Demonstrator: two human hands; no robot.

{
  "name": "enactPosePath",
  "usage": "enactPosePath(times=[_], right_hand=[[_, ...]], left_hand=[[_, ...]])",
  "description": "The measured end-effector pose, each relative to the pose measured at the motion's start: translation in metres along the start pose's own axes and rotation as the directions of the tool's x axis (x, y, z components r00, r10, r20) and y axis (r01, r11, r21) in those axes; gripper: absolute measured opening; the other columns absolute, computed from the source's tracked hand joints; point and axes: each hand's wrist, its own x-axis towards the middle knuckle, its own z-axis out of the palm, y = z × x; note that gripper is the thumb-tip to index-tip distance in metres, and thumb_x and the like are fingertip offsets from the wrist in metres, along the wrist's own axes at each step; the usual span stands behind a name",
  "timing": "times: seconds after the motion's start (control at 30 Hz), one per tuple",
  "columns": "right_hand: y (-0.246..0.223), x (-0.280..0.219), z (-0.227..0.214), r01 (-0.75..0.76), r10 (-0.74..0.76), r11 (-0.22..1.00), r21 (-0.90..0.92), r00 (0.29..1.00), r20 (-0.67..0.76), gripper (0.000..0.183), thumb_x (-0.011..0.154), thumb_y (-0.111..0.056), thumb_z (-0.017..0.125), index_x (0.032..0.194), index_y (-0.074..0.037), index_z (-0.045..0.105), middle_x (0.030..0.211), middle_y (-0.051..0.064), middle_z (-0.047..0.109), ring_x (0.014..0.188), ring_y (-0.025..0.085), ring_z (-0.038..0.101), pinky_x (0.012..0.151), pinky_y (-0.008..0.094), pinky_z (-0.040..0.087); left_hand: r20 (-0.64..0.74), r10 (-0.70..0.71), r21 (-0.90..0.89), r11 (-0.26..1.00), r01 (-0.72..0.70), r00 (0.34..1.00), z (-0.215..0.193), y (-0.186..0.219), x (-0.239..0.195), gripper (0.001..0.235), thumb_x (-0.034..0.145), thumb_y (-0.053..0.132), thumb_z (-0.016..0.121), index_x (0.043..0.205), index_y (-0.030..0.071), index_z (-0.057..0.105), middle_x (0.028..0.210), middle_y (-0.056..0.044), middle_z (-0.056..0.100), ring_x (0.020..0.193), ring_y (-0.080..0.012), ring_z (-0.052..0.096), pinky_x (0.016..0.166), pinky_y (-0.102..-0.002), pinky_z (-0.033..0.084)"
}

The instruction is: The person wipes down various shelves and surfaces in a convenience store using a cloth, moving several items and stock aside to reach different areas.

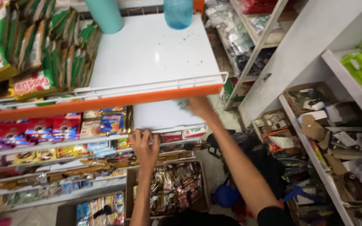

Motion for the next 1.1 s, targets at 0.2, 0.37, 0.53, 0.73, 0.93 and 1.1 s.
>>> enactPosePath(times=[0.2,0.37,0.53,0.73,0.93,1.1], right_hand=[[0.018,-0.038,-0.055,-0.322,0.316,0.943,0.090,0.946,0.066,0.028,0.095,-0.011,0.062,0.121,-0.003,0.063,0.106,0.018,0.068,0.091,0.038,0.068,0.074,0.047,0.052],[-0.032,-0.046,-0.044,0.043,-0.148,0.918,0.395,0.959,0.240,0.031,0.083,0.000,0.064,0.113,-0.001,0.069,0.114,0.015,0.068,0.106,0.035,0.068,0.091,0.042,0.055],[-0.034,-0.048,-0.049,-0.007,-0.039,0.966,0.259,0.985,0.170,0.032,0.087,0.002,0.065,0.117,-0.003,0.072,0.120,0.015,0.068,0.112,0.032,0.065,0.100,0.042,0.051],[-0.064,-0.133,-0.088,-0.074,0.149,0.973,0.217,0.925,-0.350,0.036,0.081,0.010,0.067,0.117,0.007,0.065,0.127,0.022,0.061,0.119,0.036,0.060,0.100,0.044,0.049],[-0.095,-0.183,-0.002,-0.162,0.281,0.944,0.286,0.849,-0.447,0.036,0.070,0.010,0.068,0.105,0.005,0.066,0.123,0.024,0.054,0.115,0.041,0.060,0.097,0.043,0.049],[-0.075,-0.189,0.018,-0.176,0.375,0.903,0.392,0.768,-0.519,0.031,0.078,0.011,0.067,0.107,0.001,0.065,0.129,0.017,0.050,0.119,0.033,0.060,0.098,0.040,0.054]], left_hand=[[0.047,0.041,0.031,0.999,-0.043,0.998,-0.008,0.003,0.001,0.020,0.078,0.004,0.074,0.080,0.005,0.054,0.094,-0.015,0.052,0.097,-0.0384,0.048,0.084,-0.052,0.041],[0.014,0.018,0.034,0.999,-0.018,1.000,0.006,-0.009,-0.003,0.020,0.079,0.003,0.075,0.079,0.005,0.054,0.092,-0.016,0.051,0.095,-0.0378,0.048,0.080,-0.051,0.039],[0.001,0.064,0.045,0.997,-0.064,0.998,0.008,-0.018,-0.007,0.016,0.079,0.004,0.075,0.082,0.004,0.059,0.090,-0.015,0.051,0.093,-0.0362,0.048,0.080,-0.051,0.037],[0.075,0.067,-0.037,0.997,-0.064,0.995,-0.009,-0.009,0.000,0.021,0.075,0.008,0.074,0.079,0.006,0.053,0.092,-0.015,0.050,0.094,-0.0353,0.044,0.082,-0.048,0.036],[0.064,-0.193,-0.113,0.973,0.200,0.979,0.001,0.004,0.003,0.023,0.080,0.005,0.068,0.077,0.006,0.045,0.087,-0.011,0.042,0.093,-0.0308,0.039,0.089,-0.042,0.033],[0.085,-0.157,-0.025,0.987,0.160,0.984,0.001,0.011,0.009,0.026,0.084,0.009,0.070,0.077,0.007,0.045,0.085,-0.009,0.042,0.092,-0.0269,0.038,0.093,-0.043,0.033]])
